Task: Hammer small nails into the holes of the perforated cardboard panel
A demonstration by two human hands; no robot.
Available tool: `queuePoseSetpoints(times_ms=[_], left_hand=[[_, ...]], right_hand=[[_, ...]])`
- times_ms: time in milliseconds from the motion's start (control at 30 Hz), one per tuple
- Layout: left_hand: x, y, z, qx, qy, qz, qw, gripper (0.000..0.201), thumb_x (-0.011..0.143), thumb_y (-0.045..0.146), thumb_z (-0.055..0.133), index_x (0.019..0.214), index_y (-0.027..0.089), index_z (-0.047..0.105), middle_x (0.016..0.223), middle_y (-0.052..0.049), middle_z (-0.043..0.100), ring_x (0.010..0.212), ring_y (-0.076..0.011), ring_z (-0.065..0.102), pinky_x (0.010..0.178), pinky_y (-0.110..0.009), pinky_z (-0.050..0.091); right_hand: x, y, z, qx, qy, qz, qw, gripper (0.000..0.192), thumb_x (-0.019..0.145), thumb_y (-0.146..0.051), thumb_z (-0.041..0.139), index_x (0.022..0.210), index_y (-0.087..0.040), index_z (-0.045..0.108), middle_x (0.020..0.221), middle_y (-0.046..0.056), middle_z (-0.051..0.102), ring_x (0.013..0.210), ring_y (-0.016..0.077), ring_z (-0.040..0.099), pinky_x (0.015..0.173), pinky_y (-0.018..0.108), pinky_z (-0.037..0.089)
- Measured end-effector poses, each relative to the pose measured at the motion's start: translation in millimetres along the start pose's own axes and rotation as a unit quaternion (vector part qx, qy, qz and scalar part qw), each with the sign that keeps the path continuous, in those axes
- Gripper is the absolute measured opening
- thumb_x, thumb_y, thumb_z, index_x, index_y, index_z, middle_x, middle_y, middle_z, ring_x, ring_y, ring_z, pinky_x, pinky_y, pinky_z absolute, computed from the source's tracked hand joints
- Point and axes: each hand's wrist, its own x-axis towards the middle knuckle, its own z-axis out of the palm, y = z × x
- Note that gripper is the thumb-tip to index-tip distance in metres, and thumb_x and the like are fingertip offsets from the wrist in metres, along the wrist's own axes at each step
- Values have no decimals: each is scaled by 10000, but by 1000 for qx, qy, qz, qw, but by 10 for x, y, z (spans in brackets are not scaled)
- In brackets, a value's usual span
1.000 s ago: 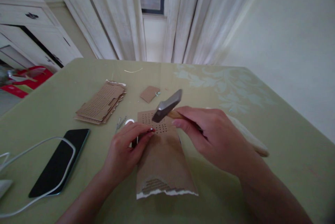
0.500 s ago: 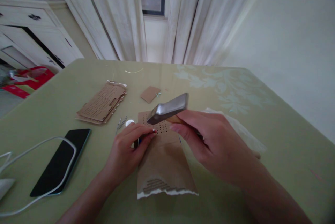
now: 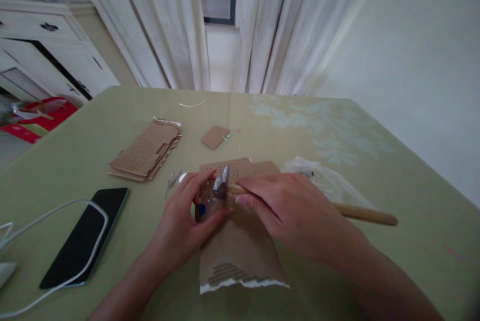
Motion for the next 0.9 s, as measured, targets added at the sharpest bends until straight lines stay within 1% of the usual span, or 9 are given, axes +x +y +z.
queuePoseSetpoints(times_ms=[67, 133, 200, 367, 533, 700, 767, 833, 900], left_hand=[[-7, -11, -8, 5, -17, -5, 1000, 452, 940, 410, 876, 1342, 273, 723, 1307, -95, 701, 1057, -258, 694, 841, -373, 607], [-13, -16, -5, 7, -21, -10, 1000, 402, 952, 441, 863, 1295, 270, 744, 1326, -102, 693, 1140, -288, 694, 931, -416, 610], [-13, -15, 4, 4, -20, -15, 1000, 392, 949, 462, 865, 1269, 265, 754, 1333, -105, 693, 1189, -305, 691, 1000, -451, 604], [-7, -15, 13, -24, -25, -17, 999, 413, 964, 435, 854, 1333, 287, 744, 1379, -103, 687, 1258, -303, 683, 1069, -467, 586], [-38, -43, -6, -1, -24, -14, 1000, 470, 940, 484, 877, 1351, 292, 753, 1372, -107, 700, 1254, -318, 683, 1078, -516, 581], [-42, -28, -4, 12, -15, -2, 1000, 480, 952, 500, 859, 1376, 296, 762, 1357, -111, 728, 1252, -325, 695, 1090, -521, 578], [-10, -38, -46, 7, -16, 11, 1000, 408, 1001, 477, 799, 1363, 291, 769, 1349, -105, 741, 1208, -300, 713, 1048, -472, 594], [38, -101, -144, 26, 4, 4, 1000, 313, 1046, 471, 718, 1281, 277, 790, 1259, -90, 770, 1012, -250, 733, 890, -396, 610], [86, -236, -290, 105, 46, -43, 993, 282, 1063, 494, 647, 1105, 261, 800, 1093, -76, 789, 806, -227, 688, 726, -360, 551]], right_hand=[[-11, -2, -8, 9, 23, -7, 1000, 253, 1161, -311, 568, 1051, -223, 778, 959, 51, 834, 836, 242, 737, 753, 362, 411], [-30, 2, -29, 37, 73, -22, 996, 233, 1161, -298, 561, 1076, -225, 766, 994, 46, 830, 860, 229, 731, 753, 349, 413], [-36, 4, -34, 53, 90, -26, 994, 229, 1159, -297, 566, 1042, -223, 748, 978, 36, 820, 836, 216, 717, 740, 342, 407], [19, -7, 27, 5, -39, 1, 999, 258, 1161, -310, 588, 1014, -219, 780, 964, 52, 847, 836, 250, 751, 740, 368, 391], [-40, 88, -66, -7, -15, 15, 1000, 280, 1163, -333, 574, 1028, -235, 799, 985, 54, 846, 853, 255, 756, 753, 371, 392], [-65, 202, -99, -58, -78, 38, 995, 321, 1169, -306, 556, 970, -211, 790, 919, 73, 835, 821, 273, 750, 718, 381, 348], [-38, 213, -78, -54, -84, 42, 994, 335, 1171, -310, 557, 941, -210, 780, 908, 70, 832, 813, 266, 746, 721, 378, 346], [-16, 215, -64, -44, -83, 44, 995, 335, 1170, -313, 565, 929, -216, 777, 900, 61, 830, 817, 259, 744, 734, 375, 352], [-8, 214, -66, -32, -87, 47, 995, 326, 1171, -313, 564, 953, -224, 789, 907, 56, 834, 832, 258, 746, 748, 372, 360]])
